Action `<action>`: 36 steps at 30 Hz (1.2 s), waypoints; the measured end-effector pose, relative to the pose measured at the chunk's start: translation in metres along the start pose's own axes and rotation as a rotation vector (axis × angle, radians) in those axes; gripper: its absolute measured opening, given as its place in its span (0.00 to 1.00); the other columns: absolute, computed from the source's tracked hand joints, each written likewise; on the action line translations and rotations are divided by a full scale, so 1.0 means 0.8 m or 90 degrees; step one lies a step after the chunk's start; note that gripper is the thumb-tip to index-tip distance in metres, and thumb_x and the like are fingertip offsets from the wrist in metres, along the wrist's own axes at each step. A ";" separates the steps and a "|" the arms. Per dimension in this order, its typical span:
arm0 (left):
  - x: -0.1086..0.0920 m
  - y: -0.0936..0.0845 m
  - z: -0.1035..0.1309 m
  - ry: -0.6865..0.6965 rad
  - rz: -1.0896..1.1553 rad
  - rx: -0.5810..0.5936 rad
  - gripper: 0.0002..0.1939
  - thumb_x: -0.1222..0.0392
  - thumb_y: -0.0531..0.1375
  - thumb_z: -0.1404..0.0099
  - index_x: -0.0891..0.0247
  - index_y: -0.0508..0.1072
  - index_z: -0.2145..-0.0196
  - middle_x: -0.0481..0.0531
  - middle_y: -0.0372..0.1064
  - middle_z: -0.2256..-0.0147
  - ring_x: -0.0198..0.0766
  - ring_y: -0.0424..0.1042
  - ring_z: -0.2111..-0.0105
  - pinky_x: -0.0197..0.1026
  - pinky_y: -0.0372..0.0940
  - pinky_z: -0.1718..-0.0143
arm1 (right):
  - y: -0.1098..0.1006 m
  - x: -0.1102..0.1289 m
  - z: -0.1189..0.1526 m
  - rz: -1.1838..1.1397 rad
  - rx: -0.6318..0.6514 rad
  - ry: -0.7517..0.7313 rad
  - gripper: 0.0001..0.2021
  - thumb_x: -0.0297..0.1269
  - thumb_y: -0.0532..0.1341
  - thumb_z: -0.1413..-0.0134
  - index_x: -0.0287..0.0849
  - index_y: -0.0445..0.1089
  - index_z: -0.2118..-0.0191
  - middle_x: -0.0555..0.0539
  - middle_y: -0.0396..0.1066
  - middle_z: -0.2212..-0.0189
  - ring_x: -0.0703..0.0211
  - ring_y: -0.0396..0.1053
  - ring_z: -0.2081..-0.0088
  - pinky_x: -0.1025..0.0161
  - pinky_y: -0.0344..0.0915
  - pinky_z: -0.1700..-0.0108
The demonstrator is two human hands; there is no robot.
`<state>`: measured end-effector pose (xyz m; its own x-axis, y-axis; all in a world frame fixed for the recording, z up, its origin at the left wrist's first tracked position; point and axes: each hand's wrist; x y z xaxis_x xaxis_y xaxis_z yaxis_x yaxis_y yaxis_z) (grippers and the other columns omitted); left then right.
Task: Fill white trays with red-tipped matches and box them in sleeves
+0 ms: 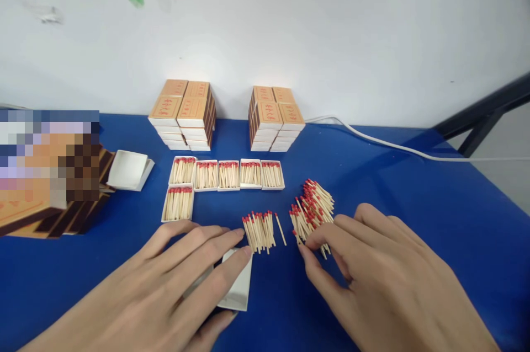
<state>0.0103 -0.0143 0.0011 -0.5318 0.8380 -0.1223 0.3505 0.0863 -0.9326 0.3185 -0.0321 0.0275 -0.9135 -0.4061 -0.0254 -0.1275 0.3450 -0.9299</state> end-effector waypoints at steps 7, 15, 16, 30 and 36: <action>0.004 0.002 0.000 0.024 -0.021 0.003 0.28 0.60 0.60 0.13 0.61 0.72 0.21 0.55 0.78 0.27 0.55 0.73 0.30 0.60 0.53 0.23 | 0.007 0.015 -0.017 -0.140 -0.025 0.098 0.11 0.30 0.66 0.29 0.50 0.71 0.66 0.51 0.76 0.72 0.49 0.76 0.64 0.49 0.66 0.58; 0.004 -0.002 -0.003 0.025 -0.031 -0.004 0.27 0.58 0.59 0.13 0.62 0.73 0.22 0.57 0.80 0.30 0.55 0.76 0.33 0.59 0.59 0.26 | 0.015 0.021 -0.032 -0.190 -0.029 0.144 0.14 0.35 0.68 0.26 0.50 0.73 0.68 0.51 0.73 0.74 0.50 0.74 0.65 0.51 0.70 0.56; 0.004 -0.002 -0.004 0.030 -0.032 -0.008 0.26 0.58 0.59 0.13 0.63 0.74 0.23 0.56 0.81 0.31 0.54 0.76 0.33 0.58 0.59 0.27 | 0.014 0.018 -0.031 -0.177 -0.036 0.141 0.13 0.34 0.68 0.26 0.50 0.73 0.67 0.51 0.73 0.74 0.50 0.73 0.65 0.51 0.69 0.58; 0.003 0.001 -0.003 0.016 -0.020 -0.004 0.26 0.59 0.58 0.12 0.62 0.73 0.22 0.55 0.80 0.30 0.54 0.75 0.33 0.59 0.55 0.24 | 0.013 0.002 -0.022 -0.038 -0.031 0.087 0.09 0.26 0.61 0.32 0.50 0.68 0.59 0.52 0.64 0.74 0.49 0.68 0.68 0.55 0.60 0.66; 0.003 0.001 0.002 0.021 -0.022 0.003 0.27 0.59 0.59 0.13 0.61 0.73 0.21 0.56 0.79 0.28 0.56 0.74 0.31 0.61 0.54 0.23 | 0.014 0.002 -0.021 -0.052 -0.019 0.082 0.09 0.25 0.62 0.33 0.49 0.68 0.59 0.52 0.64 0.73 0.48 0.69 0.67 0.53 0.64 0.64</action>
<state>0.0081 -0.0133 -0.0009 -0.5181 0.8517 -0.0784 0.3287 0.1136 -0.9376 0.3091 -0.0142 0.0230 -0.9411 -0.3231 0.0995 -0.2137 0.3405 -0.9157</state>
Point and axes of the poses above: each hand's wrist, its own z-axis away from the middle knuckle, its own y-axis out of the palm, x = y × z
